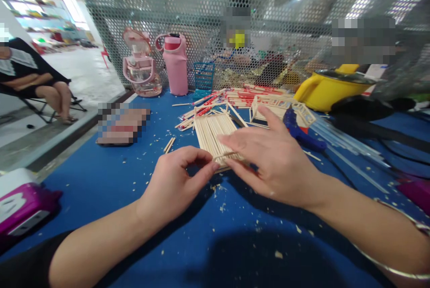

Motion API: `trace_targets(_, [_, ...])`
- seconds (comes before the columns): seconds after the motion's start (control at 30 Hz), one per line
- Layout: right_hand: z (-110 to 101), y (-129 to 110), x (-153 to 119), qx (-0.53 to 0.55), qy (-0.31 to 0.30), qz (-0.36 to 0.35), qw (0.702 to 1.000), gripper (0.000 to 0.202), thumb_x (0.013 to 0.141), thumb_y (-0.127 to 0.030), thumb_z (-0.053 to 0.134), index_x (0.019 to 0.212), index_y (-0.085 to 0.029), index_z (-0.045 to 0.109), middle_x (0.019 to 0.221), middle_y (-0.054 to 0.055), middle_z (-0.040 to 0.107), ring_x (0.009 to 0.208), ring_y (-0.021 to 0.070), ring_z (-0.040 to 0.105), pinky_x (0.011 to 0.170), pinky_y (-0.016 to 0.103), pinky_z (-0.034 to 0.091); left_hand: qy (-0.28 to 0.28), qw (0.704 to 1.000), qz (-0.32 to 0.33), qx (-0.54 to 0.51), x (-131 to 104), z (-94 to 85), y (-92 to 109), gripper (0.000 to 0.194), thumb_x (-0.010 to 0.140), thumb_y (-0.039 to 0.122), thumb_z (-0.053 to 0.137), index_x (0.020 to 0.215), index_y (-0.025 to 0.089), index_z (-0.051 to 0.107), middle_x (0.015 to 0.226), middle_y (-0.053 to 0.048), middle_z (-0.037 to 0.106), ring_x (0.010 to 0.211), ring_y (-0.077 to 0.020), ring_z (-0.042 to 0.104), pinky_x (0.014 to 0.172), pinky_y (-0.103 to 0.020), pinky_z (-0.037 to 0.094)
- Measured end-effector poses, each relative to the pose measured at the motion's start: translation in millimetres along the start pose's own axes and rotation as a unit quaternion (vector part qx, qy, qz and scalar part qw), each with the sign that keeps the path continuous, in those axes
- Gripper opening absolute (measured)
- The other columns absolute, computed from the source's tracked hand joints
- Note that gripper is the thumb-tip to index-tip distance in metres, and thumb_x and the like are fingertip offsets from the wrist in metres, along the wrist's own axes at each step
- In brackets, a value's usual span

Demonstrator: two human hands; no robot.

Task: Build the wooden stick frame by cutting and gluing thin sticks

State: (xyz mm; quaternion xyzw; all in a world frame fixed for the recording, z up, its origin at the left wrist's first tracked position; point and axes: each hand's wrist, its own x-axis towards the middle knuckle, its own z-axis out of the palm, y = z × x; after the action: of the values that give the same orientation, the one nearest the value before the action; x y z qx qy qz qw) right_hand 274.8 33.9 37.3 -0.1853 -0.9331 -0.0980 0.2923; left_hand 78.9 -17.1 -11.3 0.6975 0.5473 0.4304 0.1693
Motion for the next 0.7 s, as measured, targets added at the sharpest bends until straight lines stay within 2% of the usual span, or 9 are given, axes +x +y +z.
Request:
trace_targets(0.07, [-12.7,4.1,1.2,-0.023,0.051,0.023,0.998,0.038,0.084,-0.024,0.057,0.123,-0.024,0.057,0.110,0.004,0.069,0.102,0.0242,0.064,0.109,0.053,0.029,-0.001,1.000,0.004,0.006,0.0,-0.1,-3.1,0.023,0.077,0.035,0.069,0.093,0.020,0.064,0.079,0.000,0.067,0.069,-0.0138,0.062,0.065,-0.026,0.052])
trace_targets(0.13, [-26.5,9.0,0.6,-0.031,0.095,0.069,0.993,0.041,0.084,-0.023,0.057,0.125,-0.023,0.054,0.113,0.005,0.068,0.105,0.0239,0.062,0.102,0.047,0.039,-0.011,0.999,0.024,0.022,-0.1,-1.0,-5.1,0.038,0.073,0.036,0.072,0.104,0.019,0.059,0.088,-0.003,0.065,0.077,-0.0161,0.062,0.069,-0.030,0.053])
trace_targets(0.23, [-37.6,16.2,-7.4,0.008,0.128,0.187,0.974,0.035,0.084,-0.018,0.054,0.119,-0.021,0.056,0.101,0.005,0.069,0.092,0.0205,0.065,0.087,0.037,0.049,-0.020,0.995,0.091,0.034,-1.3,-4.1,-3.6,0.045,0.076,0.029,0.069,0.114,0.018,0.050,0.103,-0.007,0.062,0.091,-0.0186,0.060,0.081,-0.034,0.052])
trace_targets(0.3, [-34.0,20.8,-17.8,0.066,0.133,0.277,0.949,0.028,0.083,-0.017,0.053,0.110,-0.019,0.059,0.092,0.005,0.069,0.083,0.0184,0.066,0.078,0.034,0.051,-0.006,0.987,0.157,0.043,-2.9,-6.9,-0.1,0.044,0.079,0.022,0.063,0.120,0.018,0.046,0.113,-0.010,0.059,0.103,-0.0204,0.057,0.090,-0.036,0.049])
trace_targets(0.4, [-17.0,27.6,-35.8,0.184,0.106,0.369,0.905,0.018,0.078,-0.016,0.052,0.094,-0.016,0.060,0.079,0.004,0.066,0.070,0.0156,0.062,0.066,0.030,0.051,0.028,0.971,0.231,0.056,-4.5,-11.0,5.0,0.042,0.081,0.015,0.059,0.121,0.018,0.048,0.115,-0.011,0.058,0.110,-0.0215,0.054,0.095,-0.037,0.045])
trace_targets(0.5, [0.0,31.0,-47.9,0.284,0.048,0.397,0.871,0.016,0.071,-0.012,0.052,0.084,-0.017,0.060,0.074,0.002,0.063,0.065,0.0133,0.057,0.062,0.028,0.048,0.073,0.964,0.249,0.056,-3.1,-13.3,5.1,0.026,0.082,0.011,0.059,0.106,0.019,0.059,0.101,-0.006,0.064,0.098,-0.0180,0.059,0.087,-0.031,0.048])
trace_targets(0.6, [7.0,27.8,-50.6,0.305,-0.004,0.386,0.870,0.015,0.070,-0.012,0.053,0.083,-0.017,0.061,0.071,0.000,0.059,0.063,0.0117,0.053,0.060,0.026,0.044,0.113,0.964,0.235,0.059,1.0,-14.1,1.0,0.015,0.081,0.013,0.062,0.091,0.022,0.068,0.087,-0.002,0.067,0.081,-0.0144,0.062,0.076,-0.027,0.050])
trace_targets(0.7, [7.8,21.4,-48.9,0.286,-0.055,0.368,0.883,0.009,0.074,-0.016,0.057,0.081,-0.017,0.061,0.065,-0.003,0.054,0.058,0.0101,0.047,0.055,0.024,0.039,0.143,0.976,0.159,0.035,5.1,-15.1,-2.5,0.008,0.079,0.022,0.068,0.085,0.023,0.072,0.081,-0.001,0.070,0.074,-0.0146,0.063,0.071,-0.027,0.051])
